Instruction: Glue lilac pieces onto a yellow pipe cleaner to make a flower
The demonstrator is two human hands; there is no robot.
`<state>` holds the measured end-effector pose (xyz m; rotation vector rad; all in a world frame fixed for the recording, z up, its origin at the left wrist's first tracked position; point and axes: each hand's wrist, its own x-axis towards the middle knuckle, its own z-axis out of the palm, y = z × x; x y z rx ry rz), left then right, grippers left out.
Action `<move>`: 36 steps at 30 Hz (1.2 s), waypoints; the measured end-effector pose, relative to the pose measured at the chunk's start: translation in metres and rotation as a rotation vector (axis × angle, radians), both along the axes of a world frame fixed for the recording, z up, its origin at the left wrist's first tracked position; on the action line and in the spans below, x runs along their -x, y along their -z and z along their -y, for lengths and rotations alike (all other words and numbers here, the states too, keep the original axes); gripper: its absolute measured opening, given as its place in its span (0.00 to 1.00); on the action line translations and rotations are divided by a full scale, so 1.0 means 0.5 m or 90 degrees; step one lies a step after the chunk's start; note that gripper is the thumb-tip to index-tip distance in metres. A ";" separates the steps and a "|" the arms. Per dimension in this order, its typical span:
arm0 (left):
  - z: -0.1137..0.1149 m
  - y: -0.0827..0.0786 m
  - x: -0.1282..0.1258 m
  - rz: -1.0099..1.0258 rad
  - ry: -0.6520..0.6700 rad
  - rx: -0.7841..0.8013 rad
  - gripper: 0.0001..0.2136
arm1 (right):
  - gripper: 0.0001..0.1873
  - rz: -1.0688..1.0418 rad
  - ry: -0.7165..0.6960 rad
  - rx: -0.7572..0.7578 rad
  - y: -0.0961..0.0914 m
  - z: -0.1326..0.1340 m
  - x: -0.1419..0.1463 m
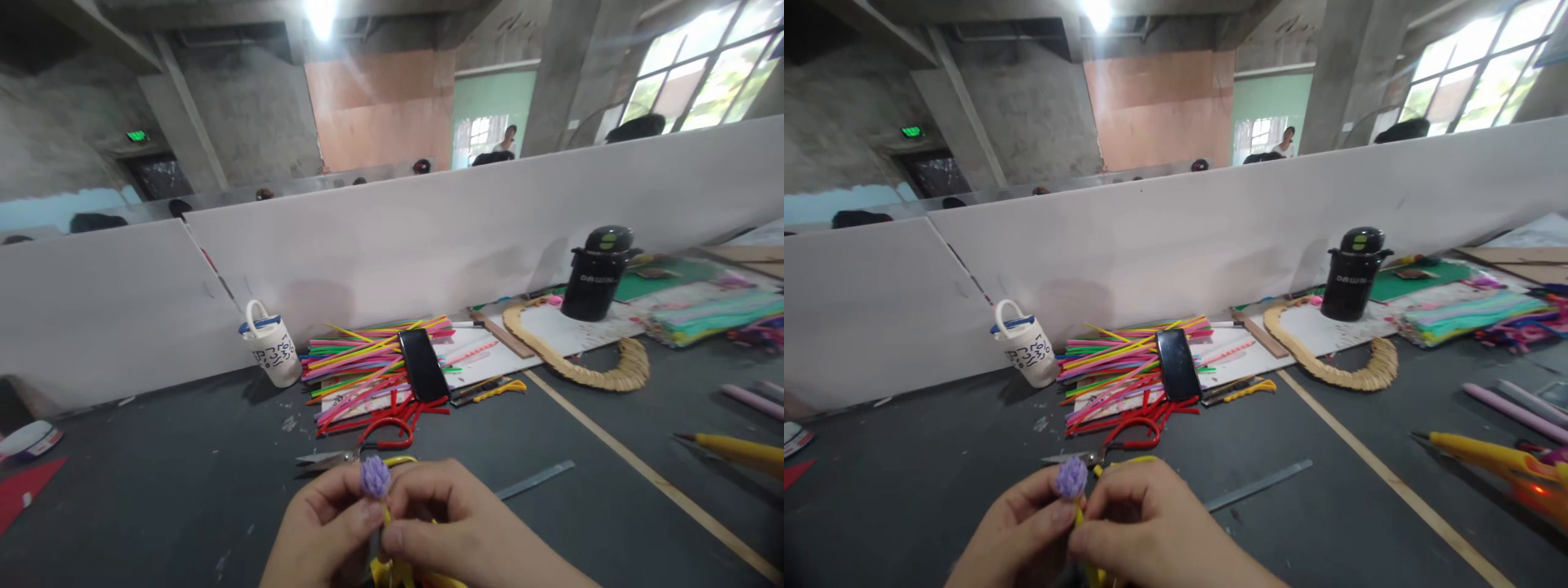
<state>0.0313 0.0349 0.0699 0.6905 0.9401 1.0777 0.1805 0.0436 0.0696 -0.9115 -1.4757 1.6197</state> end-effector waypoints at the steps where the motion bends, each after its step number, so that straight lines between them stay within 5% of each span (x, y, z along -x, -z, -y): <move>1: 0.000 0.001 0.000 0.013 0.008 0.014 0.13 | 0.07 0.028 0.035 -0.078 -0.003 0.002 -0.003; 6: 0.006 0.008 -0.001 0.021 0.021 0.055 0.10 | 0.07 0.156 0.286 -0.581 -0.009 0.016 -0.019; 9: 0.010 0.009 -0.006 0.037 0.025 0.055 0.10 | 0.09 0.215 0.295 -0.700 -0.005 0.022 -0.021; 21: 0.014 0.005 -0.017 0.018 -0.015 0.051 0.11 | 0.07 0.278 0.335 -0.801 0.003 0.020 -0.018; 36: 0.013 0.008 -0.013 -0.006 -0.027 0.055 0.13 | 0.08 0.313 0.314 -0.807 0.011 0.020 -0.014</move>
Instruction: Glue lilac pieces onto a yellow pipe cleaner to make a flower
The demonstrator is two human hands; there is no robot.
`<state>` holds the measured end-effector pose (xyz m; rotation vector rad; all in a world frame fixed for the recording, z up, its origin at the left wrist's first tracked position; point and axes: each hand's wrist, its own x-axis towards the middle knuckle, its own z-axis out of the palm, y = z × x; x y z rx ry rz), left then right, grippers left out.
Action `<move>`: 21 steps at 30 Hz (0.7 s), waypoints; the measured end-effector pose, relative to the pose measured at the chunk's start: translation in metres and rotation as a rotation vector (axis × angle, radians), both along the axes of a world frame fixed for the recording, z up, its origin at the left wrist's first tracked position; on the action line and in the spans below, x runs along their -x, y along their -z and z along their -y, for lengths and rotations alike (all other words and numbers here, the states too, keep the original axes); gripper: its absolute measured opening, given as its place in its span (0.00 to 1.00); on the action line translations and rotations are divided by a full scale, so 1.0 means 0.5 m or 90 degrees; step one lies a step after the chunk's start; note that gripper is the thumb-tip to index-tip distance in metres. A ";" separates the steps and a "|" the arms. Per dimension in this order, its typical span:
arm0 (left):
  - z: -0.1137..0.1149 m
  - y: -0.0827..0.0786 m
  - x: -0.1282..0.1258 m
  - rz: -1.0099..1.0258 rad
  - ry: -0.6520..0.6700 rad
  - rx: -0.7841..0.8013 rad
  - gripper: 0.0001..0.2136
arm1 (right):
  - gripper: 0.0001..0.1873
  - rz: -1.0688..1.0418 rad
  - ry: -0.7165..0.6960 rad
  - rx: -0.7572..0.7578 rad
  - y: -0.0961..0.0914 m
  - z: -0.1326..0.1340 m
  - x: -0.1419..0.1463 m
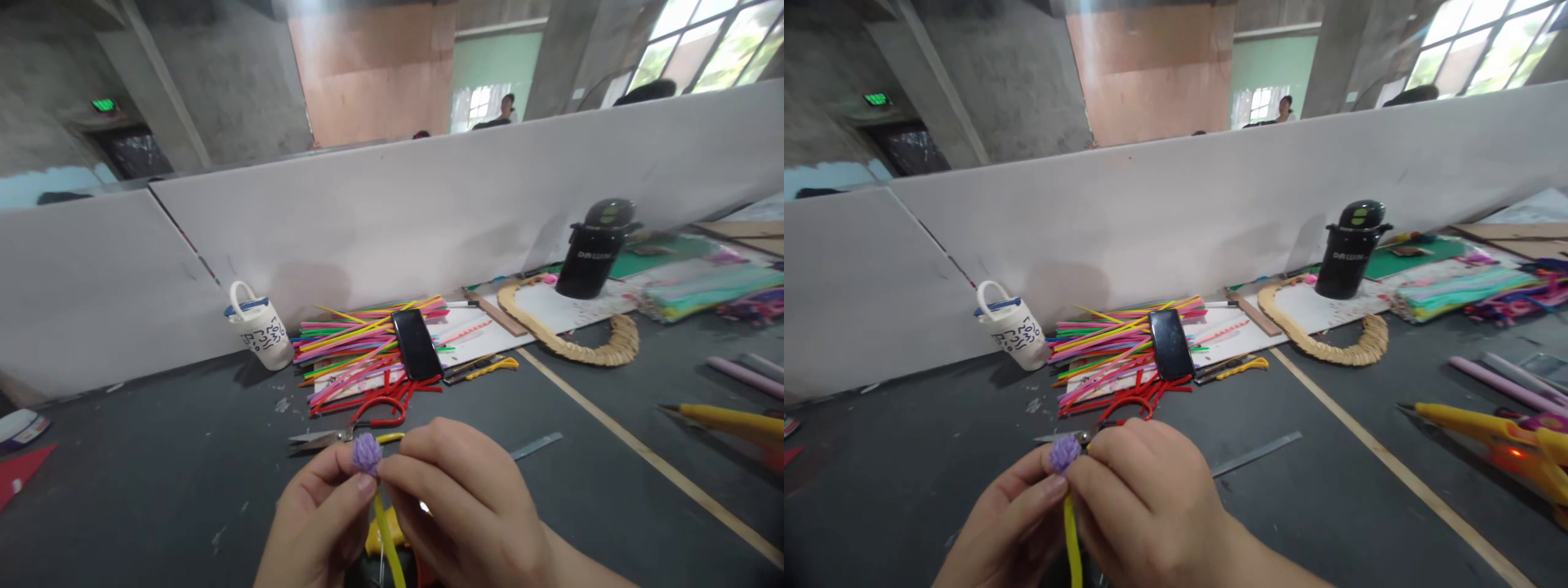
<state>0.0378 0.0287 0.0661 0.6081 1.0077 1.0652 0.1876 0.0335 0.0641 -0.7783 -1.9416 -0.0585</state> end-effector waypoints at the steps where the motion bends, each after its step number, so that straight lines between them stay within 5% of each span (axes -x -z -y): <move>1: -0.001 0.002 0.001 -0.008 0.003 0.004 0.13 | 0.08 0.002 -0.003 0.003 0.000 0.000 0.000; 7: -0.006 0.002 0.003 -0.035 -0.037 -0.048 0.11 | 0.07 -0.057 -0.025 0.038 -0.023 -0.003 -0.020; 9: -0.009 -0.005 0.008 -0.073 -0.071 -0.070 0.10 | 0.08 -0.007 0.020 0.170 -0.027 -0.006 -0.035; 13: -0.013 -0.018 0.028 -0.148 -0.083 -0.119 0.09 | 0.15 0.381 0.173 0.598 0.009 -0.008 -0.047; 14: -0.011 -0.021 0.032 -0.158 -0.076 -0.126 0.09 | 0.15 0.416 0.174 0.644 0.026 -0.006 -0.044; 21: 0.014 -0.025 0.043 -0.182 -0.069 -0.144 0.09 | 0.13 0.383 0.185 0.714 0.101 0.019 -0.011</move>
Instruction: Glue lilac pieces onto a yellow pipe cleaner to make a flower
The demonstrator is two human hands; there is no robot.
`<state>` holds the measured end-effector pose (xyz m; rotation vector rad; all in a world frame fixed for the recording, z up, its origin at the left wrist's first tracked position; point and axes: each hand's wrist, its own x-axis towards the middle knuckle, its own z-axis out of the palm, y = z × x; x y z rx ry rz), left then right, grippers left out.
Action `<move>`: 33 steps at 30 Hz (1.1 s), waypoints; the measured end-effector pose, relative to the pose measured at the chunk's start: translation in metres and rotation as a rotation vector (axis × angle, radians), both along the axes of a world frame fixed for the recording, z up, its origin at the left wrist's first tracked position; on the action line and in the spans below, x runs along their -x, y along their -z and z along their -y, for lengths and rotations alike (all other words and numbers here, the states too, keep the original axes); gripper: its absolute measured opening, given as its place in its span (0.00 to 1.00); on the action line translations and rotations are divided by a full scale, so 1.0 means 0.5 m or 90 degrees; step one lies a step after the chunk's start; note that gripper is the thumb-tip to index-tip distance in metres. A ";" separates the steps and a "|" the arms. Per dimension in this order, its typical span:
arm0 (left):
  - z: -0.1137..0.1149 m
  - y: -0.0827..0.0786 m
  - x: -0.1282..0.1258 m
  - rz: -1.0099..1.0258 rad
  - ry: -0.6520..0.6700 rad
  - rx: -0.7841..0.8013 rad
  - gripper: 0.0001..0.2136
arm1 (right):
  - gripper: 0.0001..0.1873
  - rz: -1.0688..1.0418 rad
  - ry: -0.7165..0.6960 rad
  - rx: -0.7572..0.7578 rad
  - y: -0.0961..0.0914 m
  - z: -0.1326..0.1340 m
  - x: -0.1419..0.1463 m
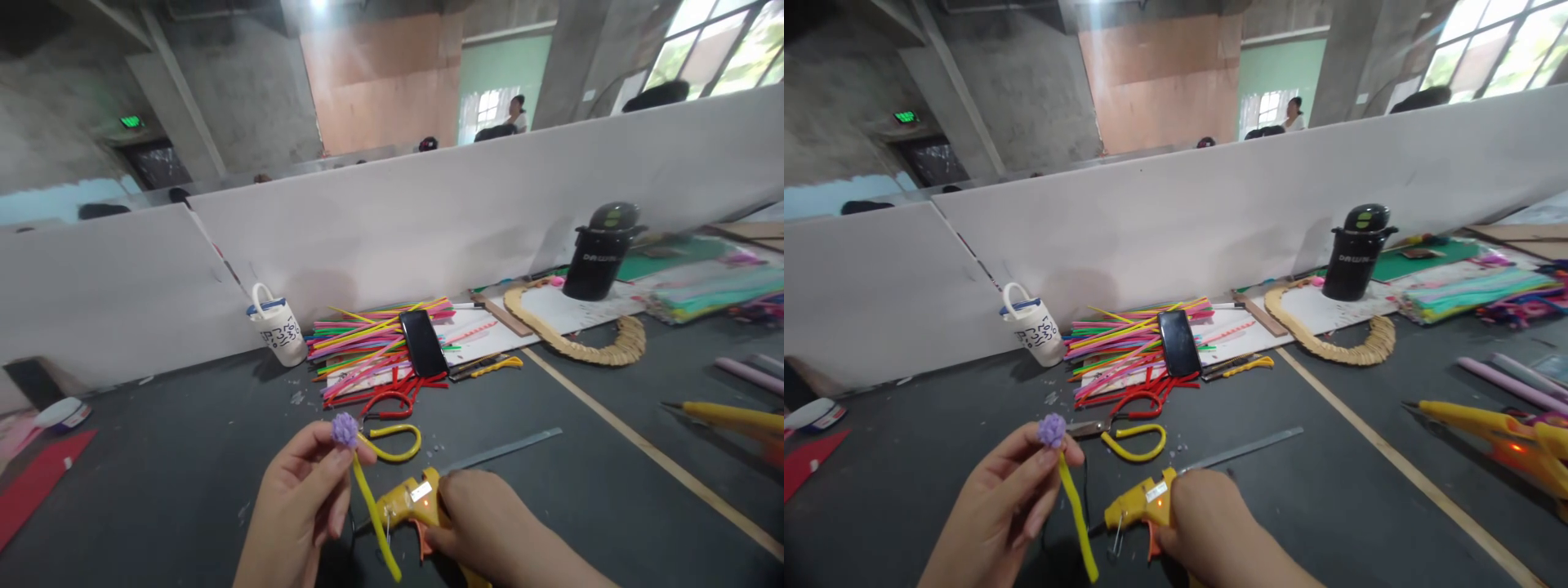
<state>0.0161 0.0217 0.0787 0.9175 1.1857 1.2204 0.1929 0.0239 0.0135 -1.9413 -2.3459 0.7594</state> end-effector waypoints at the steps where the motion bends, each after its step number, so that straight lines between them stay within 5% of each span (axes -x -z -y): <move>1: 0.004 0.001 0.001 -0.006 -0.003 0.001 0.09 | 0.12 -0.015 0.005 0.001 0.003 0.002 0.000; 9: 0.026 0.016 0.022 0.007 -0.050 0.016 0.07 | 0.07 -0.270 0.066 0.048 0.012 0.003 -0.046; 17: 0.053 0.036 0.034 0.077 0.014 0.073 0.07 | 0.11 -0.706 0.154 0.240 -0.048 0.001 -0.078; 21: 0.063 0.055 0.032 0.091 0.025 0.083 0.08 | 0.11 -0.783 0.078 0.286 -0.070 0.009 -0.063; 26: 0.065 0.068 0.024 0.061 -0.046 0.123 0.10 | 0.16 -0.724 0.067 0.180 -0.038 0.048 -0.066; 31: 0.065 0.070 0.014 0.061 -0.056 0.154 0.12 | 0.17 -0.635 0.102 -0.107 0.016 0.081 -0.083; 33: 0.065 0.068 0.010 0.067 -0.042 0.179 0.13 | 0.15 -0.643 0.097 -0.153 0.026 0.086 -0.084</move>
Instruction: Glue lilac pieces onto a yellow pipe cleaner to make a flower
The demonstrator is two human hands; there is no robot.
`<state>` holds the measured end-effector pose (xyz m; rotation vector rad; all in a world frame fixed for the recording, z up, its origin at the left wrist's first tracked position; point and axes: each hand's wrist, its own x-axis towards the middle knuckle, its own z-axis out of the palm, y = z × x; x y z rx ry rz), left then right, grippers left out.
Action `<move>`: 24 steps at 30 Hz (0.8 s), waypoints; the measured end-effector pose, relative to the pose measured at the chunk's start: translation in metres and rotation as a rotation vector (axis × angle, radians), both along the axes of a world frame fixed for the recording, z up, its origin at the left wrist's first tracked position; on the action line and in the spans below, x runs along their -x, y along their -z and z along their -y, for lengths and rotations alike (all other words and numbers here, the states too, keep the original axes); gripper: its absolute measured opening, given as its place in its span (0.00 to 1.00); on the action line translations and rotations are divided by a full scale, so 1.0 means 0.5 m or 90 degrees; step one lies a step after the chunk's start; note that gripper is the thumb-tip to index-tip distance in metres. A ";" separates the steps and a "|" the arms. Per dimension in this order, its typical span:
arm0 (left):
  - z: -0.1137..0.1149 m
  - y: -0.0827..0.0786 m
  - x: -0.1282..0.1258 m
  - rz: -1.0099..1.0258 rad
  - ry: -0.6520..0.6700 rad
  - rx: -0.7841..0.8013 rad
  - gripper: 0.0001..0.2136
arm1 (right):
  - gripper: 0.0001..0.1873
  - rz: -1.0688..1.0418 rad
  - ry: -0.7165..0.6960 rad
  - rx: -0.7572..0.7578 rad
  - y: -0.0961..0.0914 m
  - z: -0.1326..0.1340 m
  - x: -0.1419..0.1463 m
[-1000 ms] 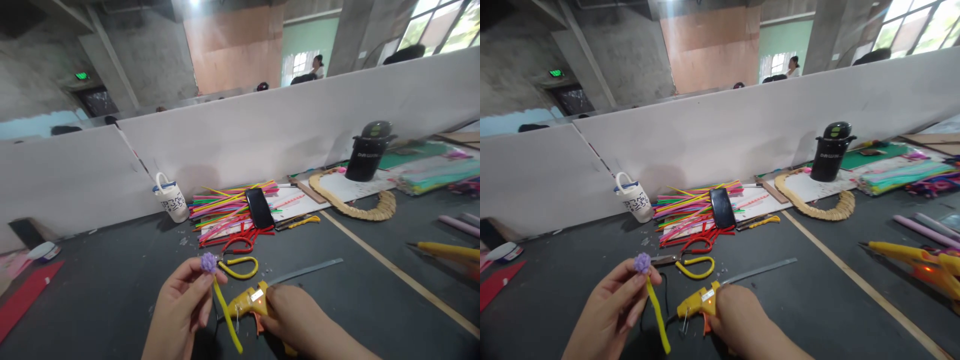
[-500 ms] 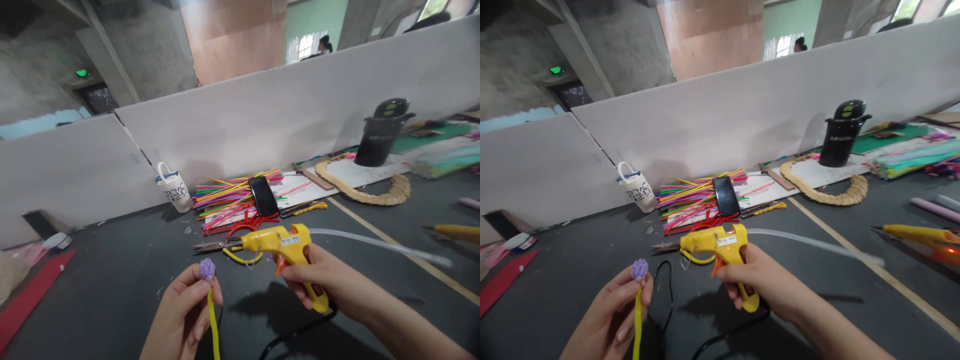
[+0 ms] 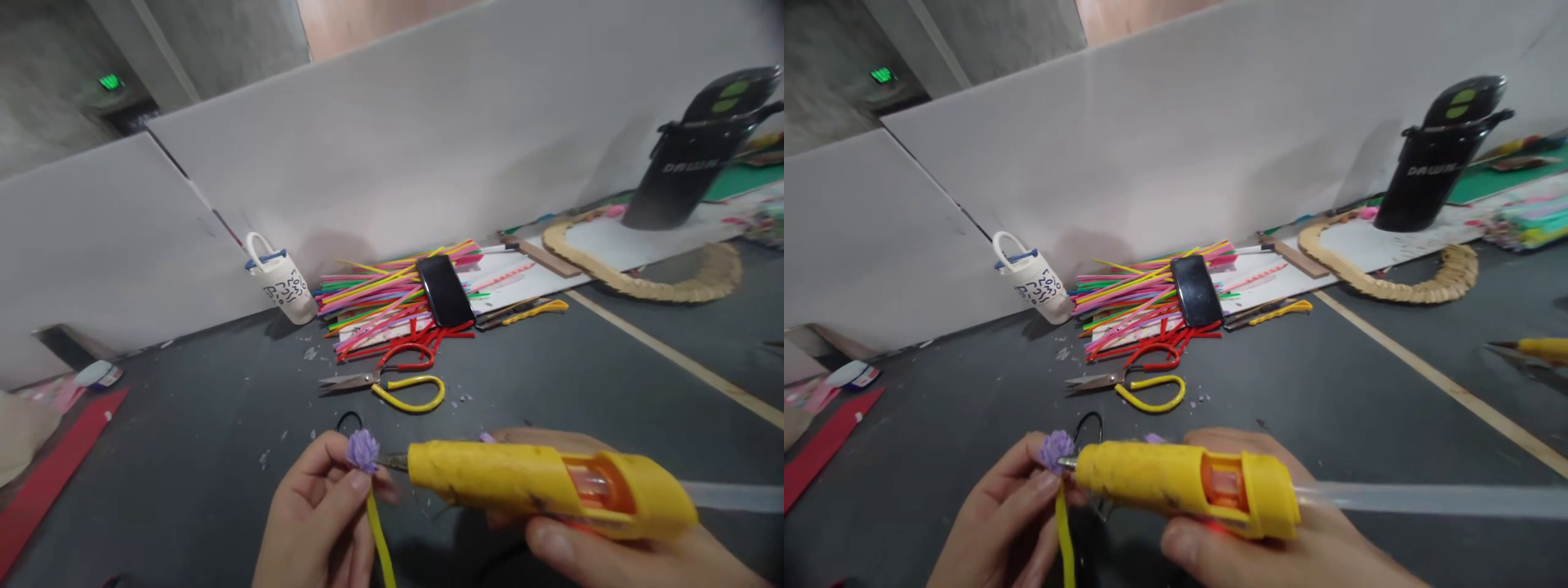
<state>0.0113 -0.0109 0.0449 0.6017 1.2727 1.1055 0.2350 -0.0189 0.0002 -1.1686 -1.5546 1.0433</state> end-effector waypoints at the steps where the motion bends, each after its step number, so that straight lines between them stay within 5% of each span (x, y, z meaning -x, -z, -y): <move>1: 0.000 -0.001 -0.002 0.005 0.009 0.010 0.13 | 0.15 -0.017 0.010 -0.006 0.003 0.001 0.000; 10: 0.001 0.008 0.000 0.012 0.054 0.023 0.12 | 0.17 0.034 0.157 -0.015 -0.001 -0.001 0.015; 24: -0.003 0.015 0.003 0.043 0.077 -0.004 0.13 | 0.16 0.214 0.080 -0.057 0.025 0.013 0.002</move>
